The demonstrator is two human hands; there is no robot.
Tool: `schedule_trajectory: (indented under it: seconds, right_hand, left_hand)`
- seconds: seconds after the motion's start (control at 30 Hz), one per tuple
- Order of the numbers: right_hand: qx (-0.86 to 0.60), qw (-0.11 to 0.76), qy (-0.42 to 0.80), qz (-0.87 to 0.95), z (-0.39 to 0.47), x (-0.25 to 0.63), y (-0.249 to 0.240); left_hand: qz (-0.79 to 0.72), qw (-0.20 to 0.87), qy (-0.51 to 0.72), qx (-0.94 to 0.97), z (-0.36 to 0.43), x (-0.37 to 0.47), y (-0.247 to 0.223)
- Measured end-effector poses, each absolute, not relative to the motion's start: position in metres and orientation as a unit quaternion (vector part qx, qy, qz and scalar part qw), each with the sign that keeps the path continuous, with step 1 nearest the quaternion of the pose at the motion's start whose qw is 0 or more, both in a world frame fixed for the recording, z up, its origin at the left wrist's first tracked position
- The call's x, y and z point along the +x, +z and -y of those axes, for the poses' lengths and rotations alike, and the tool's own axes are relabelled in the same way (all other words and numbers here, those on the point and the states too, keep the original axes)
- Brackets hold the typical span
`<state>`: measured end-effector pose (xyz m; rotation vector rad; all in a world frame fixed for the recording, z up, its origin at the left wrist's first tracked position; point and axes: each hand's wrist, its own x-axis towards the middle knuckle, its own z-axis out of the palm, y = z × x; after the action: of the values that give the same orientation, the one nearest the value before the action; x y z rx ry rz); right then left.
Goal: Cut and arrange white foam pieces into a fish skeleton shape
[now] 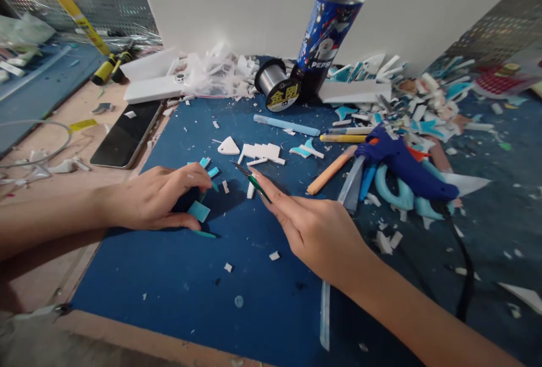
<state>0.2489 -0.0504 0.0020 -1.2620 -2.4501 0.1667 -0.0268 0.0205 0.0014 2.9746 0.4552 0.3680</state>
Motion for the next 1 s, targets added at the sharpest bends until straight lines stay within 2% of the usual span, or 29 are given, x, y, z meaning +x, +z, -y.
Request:
schedule_trajectory:
  seconds: [0.2, 0.37, 0.53, 0.7, 0.87, 0.93, 1.0]
  right_hand:
    - [-0.452, 0.221, 0.061, 0.862, 0.050, 0.250, -0.002]
    - [-0.470, 0.243, 0.081, 0.844, 0.050, 0.249, -0.001]
    - [-0.493, 0.271, 0.186, 0.806, 0.055, 0.247, 0.004]
    - [-0.478, 0.289, 0.365, 0.744, 0.069, 0.239, 0.012]
    - [-0.449, 0.220, 0.502, 0.706, 0.079, 0.229, 0.020]
    - [-0.454, 0.192, 0.527, 0.692, 0.079, 0.226, 0.022]
    - [-0.460, 0.173, 0.546, 0.678, 0.078, 0.225, 0.024]
  left_hand:
    - [-0.133, -0.037, 0.135, 0.981, -0.013, -0.025, 0.006]
    - [-0.144, 0.009, 0.185, 0.972, -0.011, -0.024, 0.000]
    - [-0.168, 0.115, 0.218, 0.954, -0.008, -0.022, 0.002]
    - [-0.219, 0.255, 0.274, 0.901, -0.001, -0.020, 0.008]
    - [-0.245, 0.545, 0.294, 0.746, 0.006, -0.015, 0.004]
    - [-0.244, 0.618, 0.296, 0.686, 0.008, -0.013, 0.003]
    - [-0.256, 0.645, 0.294, 0.657, 0.008, -0.012, 0.002]
